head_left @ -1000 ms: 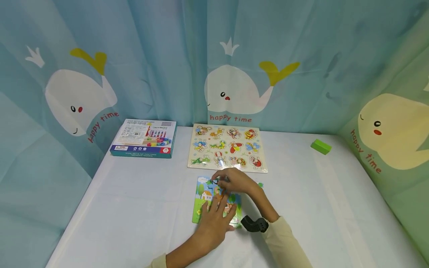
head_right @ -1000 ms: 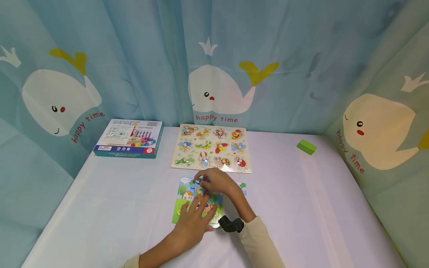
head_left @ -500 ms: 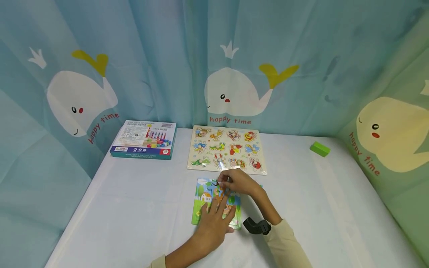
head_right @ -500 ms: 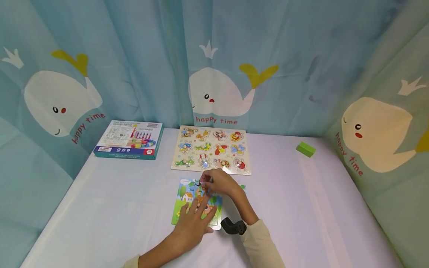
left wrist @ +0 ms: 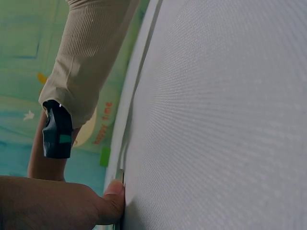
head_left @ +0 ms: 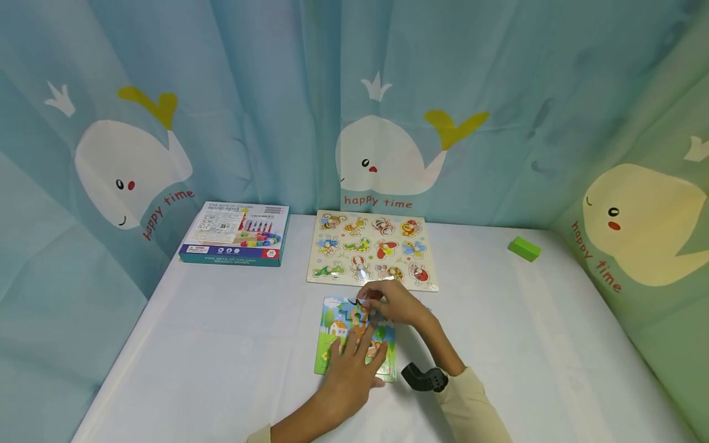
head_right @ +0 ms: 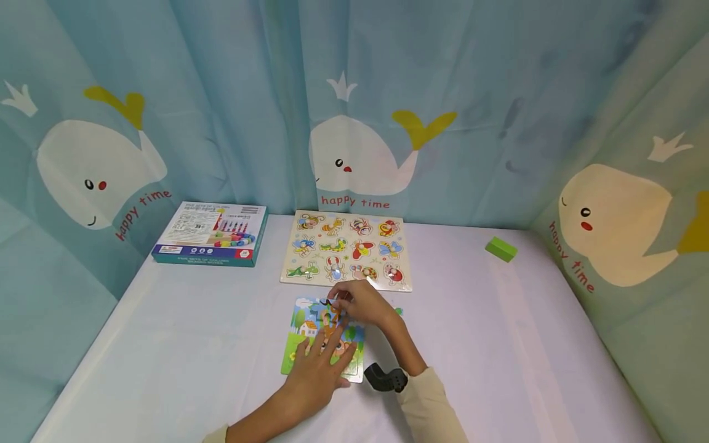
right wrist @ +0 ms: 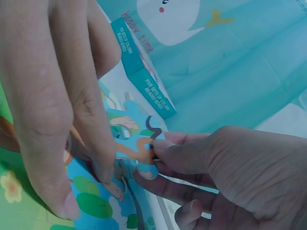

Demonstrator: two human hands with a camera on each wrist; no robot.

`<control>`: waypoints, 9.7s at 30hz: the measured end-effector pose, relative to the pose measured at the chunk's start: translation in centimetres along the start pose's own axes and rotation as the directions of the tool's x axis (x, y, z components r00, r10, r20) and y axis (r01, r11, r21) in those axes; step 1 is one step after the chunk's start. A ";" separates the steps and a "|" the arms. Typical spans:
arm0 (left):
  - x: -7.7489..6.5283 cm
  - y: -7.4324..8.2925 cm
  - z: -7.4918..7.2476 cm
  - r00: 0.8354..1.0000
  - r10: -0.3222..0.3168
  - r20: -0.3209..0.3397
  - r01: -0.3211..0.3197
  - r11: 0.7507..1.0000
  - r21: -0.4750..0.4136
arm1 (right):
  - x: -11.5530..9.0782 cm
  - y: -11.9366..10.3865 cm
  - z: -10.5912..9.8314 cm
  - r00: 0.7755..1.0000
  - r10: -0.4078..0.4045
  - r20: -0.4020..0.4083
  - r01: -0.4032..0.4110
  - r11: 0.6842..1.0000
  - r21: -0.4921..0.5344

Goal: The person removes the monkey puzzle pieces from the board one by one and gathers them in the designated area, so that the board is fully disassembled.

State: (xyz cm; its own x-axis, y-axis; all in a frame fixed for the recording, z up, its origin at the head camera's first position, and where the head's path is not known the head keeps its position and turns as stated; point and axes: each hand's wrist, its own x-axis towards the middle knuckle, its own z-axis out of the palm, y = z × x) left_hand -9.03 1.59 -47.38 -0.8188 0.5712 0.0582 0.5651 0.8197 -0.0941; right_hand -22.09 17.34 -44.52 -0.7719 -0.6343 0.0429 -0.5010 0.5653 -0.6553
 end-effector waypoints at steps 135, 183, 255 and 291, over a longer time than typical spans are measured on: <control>-0.1 0.3 0.0 0.998 0.008 -0.070 -0.011 0.999 -0.049 | -14.9 8.0 -4.1 0.828 0.429 -0.360 -0.478 0.877 -0.054; -0.1 0.5 -0.4 0.999 0.032 -0.029 -0.032 0.999 0.005 | -3.0 2.1 1.6 0.994 0.034 -0.101 -0.036 0.999 -0.017; -0.1 0.5 0.1 0.998 0.019 -0.065 -0.019 1.000 -0.006 | -2.6 1.4 2.6 0.991 0.026 -0.133 -0.036 0.997 -0.071; -0.2 0.4 0.0 0.997 0.017 -0.076 -0.014 0.999 0.035 | -2.4 0.8 2.8 0.982 0.074 -0.175 -0.110 0.973 -0.202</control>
State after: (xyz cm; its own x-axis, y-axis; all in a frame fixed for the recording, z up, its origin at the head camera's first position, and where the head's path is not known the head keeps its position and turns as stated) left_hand -8.69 1.81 -47.43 -0.7990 0.5867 0.1320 0.5728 0.8093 -0.1300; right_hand -19.51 17.86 -47.30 -0.8636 -0.4883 0.1256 -0.4819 0.7261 -0.4905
